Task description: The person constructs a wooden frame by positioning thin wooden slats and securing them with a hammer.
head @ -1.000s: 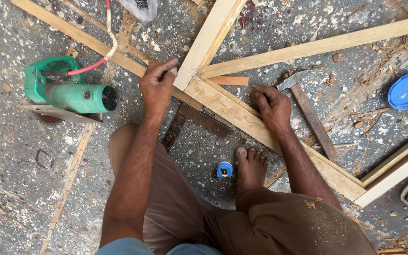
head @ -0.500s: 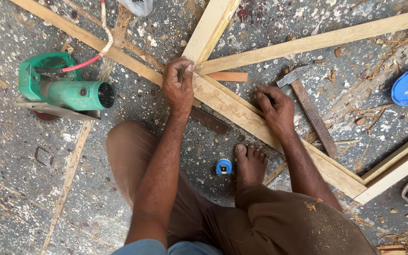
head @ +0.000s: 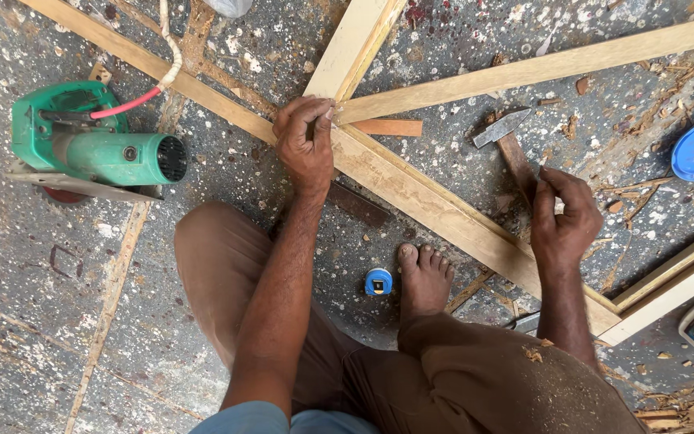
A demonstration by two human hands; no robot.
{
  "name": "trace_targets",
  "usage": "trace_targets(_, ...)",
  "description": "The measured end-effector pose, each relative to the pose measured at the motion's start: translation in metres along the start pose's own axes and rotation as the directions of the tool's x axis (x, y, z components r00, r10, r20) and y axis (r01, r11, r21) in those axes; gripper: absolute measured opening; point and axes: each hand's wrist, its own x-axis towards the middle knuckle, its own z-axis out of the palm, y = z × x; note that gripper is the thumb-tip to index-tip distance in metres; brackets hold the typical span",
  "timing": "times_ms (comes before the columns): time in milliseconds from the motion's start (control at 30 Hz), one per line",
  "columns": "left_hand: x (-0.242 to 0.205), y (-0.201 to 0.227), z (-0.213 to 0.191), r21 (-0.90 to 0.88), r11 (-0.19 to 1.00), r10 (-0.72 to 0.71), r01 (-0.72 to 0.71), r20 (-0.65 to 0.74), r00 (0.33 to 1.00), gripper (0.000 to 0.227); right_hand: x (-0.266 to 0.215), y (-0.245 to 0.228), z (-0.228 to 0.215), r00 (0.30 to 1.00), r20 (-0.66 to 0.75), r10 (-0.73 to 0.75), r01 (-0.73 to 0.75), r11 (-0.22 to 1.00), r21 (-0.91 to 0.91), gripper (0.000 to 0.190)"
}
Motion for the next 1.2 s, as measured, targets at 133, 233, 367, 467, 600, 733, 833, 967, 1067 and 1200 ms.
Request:
trace_targets(133, 0.0, 0.003, -0.003, 0.034, 0.999, 0.016, -0.016, 0.017, 1.0, 0.011, -0.002, 0.002, -0.008, 0.991, 0.126, -0.042, 0.06, 0.988, -0.141, 0.016)
trace_targets(233, -0.001, 0.006, -0.005, 0.082, 0.996, 0.039, -0.041, 0.036, 0.999, 0.011, -0.001, -0.002, -0.008, 0.968, 0.246, 0.044, 0.015, 0.972, -0.232, 0.031)
trace_targets(367, -0.001, 0.009, -0.005, 0.061, 0.998, 0.016, -0.017, 0.031, 0.999, 0.013, 0.006, -0.008, -0.007, 0.952, 0.302, 0.047, 0.056, 0.945, -0.322, 0.046)
trace_targets(467, 0.0, 0.011, -0.003, 0.079, 0.997, 0.025, -0.027, 0.024, 0.999, 0.014, 0.013, -0.009, -0.004, 0.941, 0.333, 0.058, 0.082, 0.916, -0.393, 0.051)
trace_targets(600, 0.0, 0.012, -0.004, 0.093, 0.996, 0.012, -0.014, 0.022, 1.0, 0.015, 0.019, -0.012, 0.001, 0.933, 0.335, 0.133, 0.035, 0.892, -0.45, 0.052)
trace_targets(733, 0.002, 0.012, -0.005, 0.121, 0.99, 0.078, -0.078, 0.005, 0.997, 0.014, 0.031, -0.023, -0.007, 0.889, 0.373, 0.266, -0.158, 0.942, -0.296, 0.056)
trace_targets(833, 0.006, 0.008, -0.002, 0.102, 0.987, 0.13, -0.126, -0.028, 0.991, 0.012, 0.035, -0.037, -0.019, 0.816, 0.43, 0.386, -0.25, 0.906, -0.34, 0.049)
trace_targets(967, 0.009, 0.005, 0.001, 0.085, 0.985, 0.156, -0.15, -0.069, 0.985, 0.011, 0.037, -0.052, -0.026, 0.782, 0.452, 0.429, -0.286, 0.892, -0.351, 0.048)
trace_targets(1067, 0.007, 0.007, -0.002, 0.114, 0.987, 0.114, -0.109, -0.034, 0.993, 0.012, 0.041, -0.053, -0.023, 0.773, 0.477, 0.419, -0.237, 0.887, -0.396, 0.051)
trace_targets(1200, 0.007, 0.006, -0.003, 0.108, 0.987, 0.122, -0.117, -0.045, 0.991, 0.011, 0.046, -0.038, -0.017, 0.786, 0.499, 0.366, -0.124, 0.883, -0.452, 0.055)
